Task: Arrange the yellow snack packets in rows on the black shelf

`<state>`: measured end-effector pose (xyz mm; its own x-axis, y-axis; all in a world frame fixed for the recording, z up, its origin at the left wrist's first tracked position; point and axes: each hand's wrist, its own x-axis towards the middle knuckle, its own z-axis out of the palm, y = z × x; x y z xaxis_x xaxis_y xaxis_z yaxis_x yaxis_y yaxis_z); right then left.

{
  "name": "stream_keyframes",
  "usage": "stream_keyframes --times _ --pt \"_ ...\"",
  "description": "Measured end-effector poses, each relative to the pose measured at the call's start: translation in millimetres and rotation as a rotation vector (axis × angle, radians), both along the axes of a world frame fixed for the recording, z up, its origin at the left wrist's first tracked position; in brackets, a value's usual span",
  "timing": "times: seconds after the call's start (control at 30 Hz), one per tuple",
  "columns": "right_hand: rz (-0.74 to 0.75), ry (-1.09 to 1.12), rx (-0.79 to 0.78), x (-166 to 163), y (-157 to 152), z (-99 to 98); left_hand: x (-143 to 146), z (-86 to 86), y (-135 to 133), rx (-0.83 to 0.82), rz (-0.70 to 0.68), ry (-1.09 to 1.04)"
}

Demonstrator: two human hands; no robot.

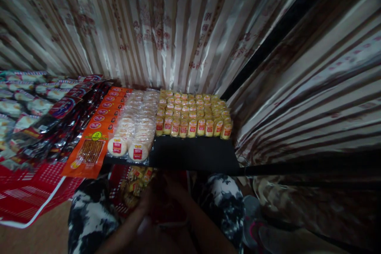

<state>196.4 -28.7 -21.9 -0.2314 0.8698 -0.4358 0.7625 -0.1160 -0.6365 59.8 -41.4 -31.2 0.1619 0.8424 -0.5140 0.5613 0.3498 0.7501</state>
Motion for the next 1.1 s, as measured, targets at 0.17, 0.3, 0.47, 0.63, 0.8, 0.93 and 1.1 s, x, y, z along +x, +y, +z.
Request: stream_keyframes --times 0.17,0.3,0.47,0.63,0.8,0.93,1.1 --pt "0.021 0.073 0.055 14 -4 30.8 -19 32.3 -1 0.007 0.101 -0.177" --pt "-0.026 0.223 0.065 24 -13 57.6 -26 61.9 -1 0.013 0.174 -0.382" --pt "-0.074 0.343 0.098 38 -17 81.2 -20 98.0 2 0.077 0.095 -0.464" --pt "-0.151 0.423 0.176 52 -14 102.8 2 133.1 12 0.299 0.036 -0.134" --pt "-0.326 0.343 0.361 73 -11 117.6 43 153.5 32 0.547 -0.082 -0.079" --pt "-0.497 0.223 0.554 98 -8 115.4 82 162.4 54 0.702 -0.235 -0.097" --pt "-0.737 0.154 0.739 127 0 103.1 136 176.0 81 0.775 -0.372 -0.077"
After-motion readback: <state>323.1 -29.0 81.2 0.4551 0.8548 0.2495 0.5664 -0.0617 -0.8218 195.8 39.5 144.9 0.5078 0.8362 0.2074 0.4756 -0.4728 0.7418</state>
